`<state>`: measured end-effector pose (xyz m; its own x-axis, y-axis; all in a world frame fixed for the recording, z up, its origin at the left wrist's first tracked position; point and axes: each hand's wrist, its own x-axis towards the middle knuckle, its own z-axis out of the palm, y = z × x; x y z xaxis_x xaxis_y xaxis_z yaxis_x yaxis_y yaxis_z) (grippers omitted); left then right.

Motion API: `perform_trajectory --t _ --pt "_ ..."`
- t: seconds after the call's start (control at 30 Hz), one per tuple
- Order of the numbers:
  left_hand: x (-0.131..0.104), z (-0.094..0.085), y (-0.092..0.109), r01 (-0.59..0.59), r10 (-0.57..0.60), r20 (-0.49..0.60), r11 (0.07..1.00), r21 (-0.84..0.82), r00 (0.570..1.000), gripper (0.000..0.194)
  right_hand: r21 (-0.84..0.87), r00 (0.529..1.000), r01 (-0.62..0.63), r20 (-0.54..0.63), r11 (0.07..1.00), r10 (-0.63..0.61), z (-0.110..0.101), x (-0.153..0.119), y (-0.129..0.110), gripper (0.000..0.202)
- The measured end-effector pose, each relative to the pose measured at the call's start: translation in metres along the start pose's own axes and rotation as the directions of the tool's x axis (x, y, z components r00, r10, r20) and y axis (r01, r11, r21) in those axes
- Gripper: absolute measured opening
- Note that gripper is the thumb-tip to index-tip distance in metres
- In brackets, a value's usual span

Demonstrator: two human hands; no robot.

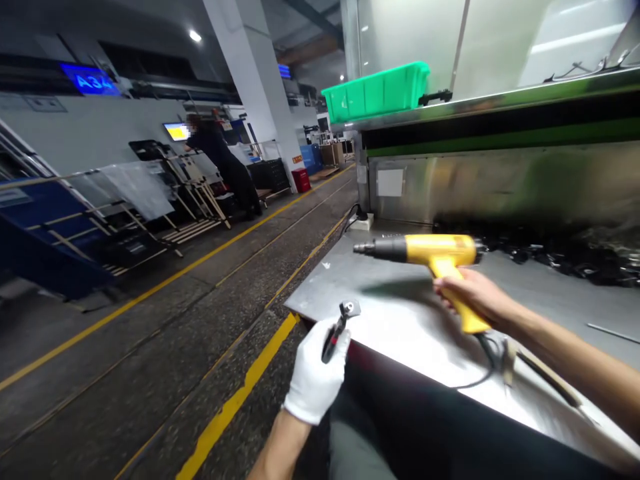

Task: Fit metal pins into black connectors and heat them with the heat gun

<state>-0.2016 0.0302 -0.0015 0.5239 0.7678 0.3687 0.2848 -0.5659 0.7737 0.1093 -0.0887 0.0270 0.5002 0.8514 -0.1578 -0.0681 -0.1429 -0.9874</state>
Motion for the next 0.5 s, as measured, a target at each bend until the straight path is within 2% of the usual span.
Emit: perform_trajectory --t 0.1,0.2,0.27,0.37,0.43,0.5 --pt "0.028 0.028 -0.008 -0.07 0.071 -0.044 0.997 0.04 0.996 0.023 0.083 0.997 -0.045 -0.063 0.996 0.051 -0.058 -0.04 0.004 0.016" --pt "0.054 0.051 -0.007 -0.086 0.084 0.061 0.996 0.036 0.995 0.024 0.165 0.995 -0.091 -0.032 0.982 0.098 -0.094 -0.065 0.012 0.022" --pt "0.07 0.058 0.0 -0.102 0.095 0.212 0.995 0.021 0.973 0.019 0.208 0.995 -0.102 -0.001 0.973 0.104 -0.108 -0.071 0.02 0.025" --pt "0.088 0.06 0.013 -0.123 0.102 0.417 0.992 0.024 0.903 0.015 0.23 0.994 -0.111 0.006 0.967 0.113 -0.122 -0.07 0.032 0.029" --pt "0.095 0.061 0.017 -0.121 0.087 0.464 0.992 0.044 0.882 0.016 0.236 0.993 -0.113 -0.004 0.965 0.118 -0.131 -0.067 0.041 0.031" --pt "0.097 0.063 0.016 -0.119 0.079 0.453 0.991 0.061 0.888 0.017 0.232 0.991 -0.125 -0.009 0.965 0.13 -0.139 -0.066 0.05 0.032"
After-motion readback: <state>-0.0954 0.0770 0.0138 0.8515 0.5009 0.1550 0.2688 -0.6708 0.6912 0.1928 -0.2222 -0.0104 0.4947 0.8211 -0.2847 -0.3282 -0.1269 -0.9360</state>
